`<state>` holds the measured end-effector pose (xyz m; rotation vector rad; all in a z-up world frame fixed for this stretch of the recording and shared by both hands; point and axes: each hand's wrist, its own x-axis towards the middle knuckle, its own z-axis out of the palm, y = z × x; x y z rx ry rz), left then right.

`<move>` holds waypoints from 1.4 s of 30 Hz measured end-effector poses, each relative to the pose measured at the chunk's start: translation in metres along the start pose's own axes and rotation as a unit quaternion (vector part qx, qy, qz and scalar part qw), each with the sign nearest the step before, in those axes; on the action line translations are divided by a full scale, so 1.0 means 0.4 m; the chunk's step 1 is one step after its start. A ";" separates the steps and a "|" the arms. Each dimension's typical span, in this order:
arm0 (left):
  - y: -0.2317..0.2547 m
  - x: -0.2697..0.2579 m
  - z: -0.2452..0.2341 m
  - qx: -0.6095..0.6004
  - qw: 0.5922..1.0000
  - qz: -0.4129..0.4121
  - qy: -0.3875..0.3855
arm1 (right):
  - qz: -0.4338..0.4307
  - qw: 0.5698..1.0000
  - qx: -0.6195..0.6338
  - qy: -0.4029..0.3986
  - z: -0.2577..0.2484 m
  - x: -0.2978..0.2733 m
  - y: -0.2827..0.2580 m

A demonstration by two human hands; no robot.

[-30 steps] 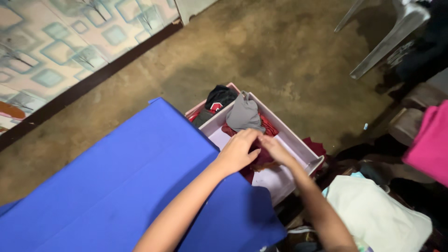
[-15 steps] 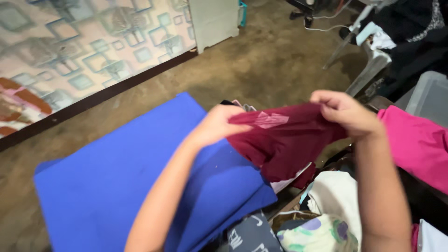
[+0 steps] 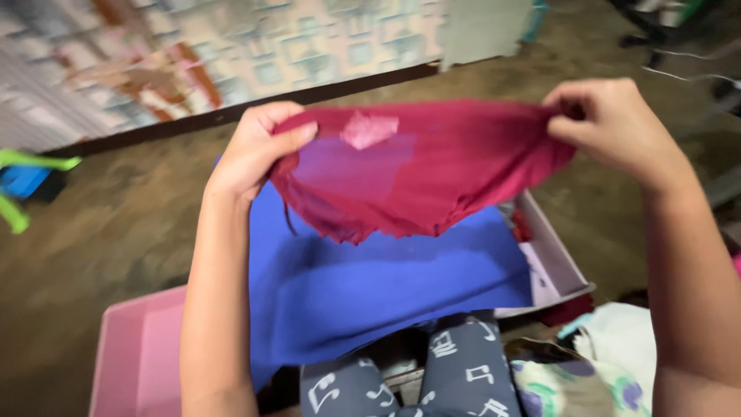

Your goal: The person sits on the floor and folds various garments one by one on a blue mat, then places them into a pink plastic bin. Items include a light blue patterned top, an orange top, a pink top, a maroon buttoned top, an orange bra, a lime green top, a maroon top, an orange top, a maroon top, a grey bra, and an olive green bra.

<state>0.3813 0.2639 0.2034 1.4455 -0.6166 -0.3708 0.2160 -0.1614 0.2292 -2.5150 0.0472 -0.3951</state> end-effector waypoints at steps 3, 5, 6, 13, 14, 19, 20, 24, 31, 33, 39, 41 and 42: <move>0.008 -0.064 -0.073 0.045 0.994 0.051 0.082 | -0.150 0.981 -0.059 0.109 0.091 0.059 -0.067; -0.005 -0.127 -0.122 0.116 0.982 0.134 0.066 | -0.227 0.962 -0.068 0.136 0.151 0.070 -0.094; -0.018 -0.169 -0.147 0.192 0.976 0.097 0.040 | -0.238 0.962 -0.047 0.122 0.181 0.050 -0.098; -0.262 -0.467 -0.148 0.456 0.864 -0.090 -0.191 | -0.209 0.933 0.022 -0.291 0.445 -0.159 -0.026; -0.299 -0.486 -0.133 0.458 0.862 -0.118 -0.182 | -0.138 0.947 0.038 -0.287 0.474 -0.197 -0.004; -0.454 -0.491 -0.001 0.390 0.919 -0.046 0.027 | 0.121 0.965 0.144 -0.185 0.576 -0.329 0.107; -0.479 -0.478 0.029 0.405 0.910 -0.061 0.064 | 0.167 0.957 0.161 -0.177 0.596 -0.338 0.120; -0.543 -0.410 0.131 0.393 0.911 -0.068 0.104 | 0.284 0.925 0.214 -0.133 0.670 -0.353 0.121; -0.434 -0.445 0.195 0.291 0.910 0.002 -0.296 | 0.276 0.946 0.114 -0.127 0.740 -0.331 0.078; -0.383 -0.431 0.203 0.290 0.898 -0.003 -0.331 | 0.163 0.968 0.174 -0.075 0.742 -0.331 0.076; -0.278 -0.251 0.203 0.299 0.924 0.228 -0.070 | 0.051 0.833 0.531 -0.147 0.668 -0.308 0.069; -0.264 -0.180 0.212 0.210 0.933 0.242 -0.163 | 0.057 0.798 0.572 -0.182 0.623 -0.293 0.057; -0.259 -0.159 0.225 0.166 0.931 0.248 -0.210 | 0.055 0.797 0.571 -0.189 0.594 -0.286 0.048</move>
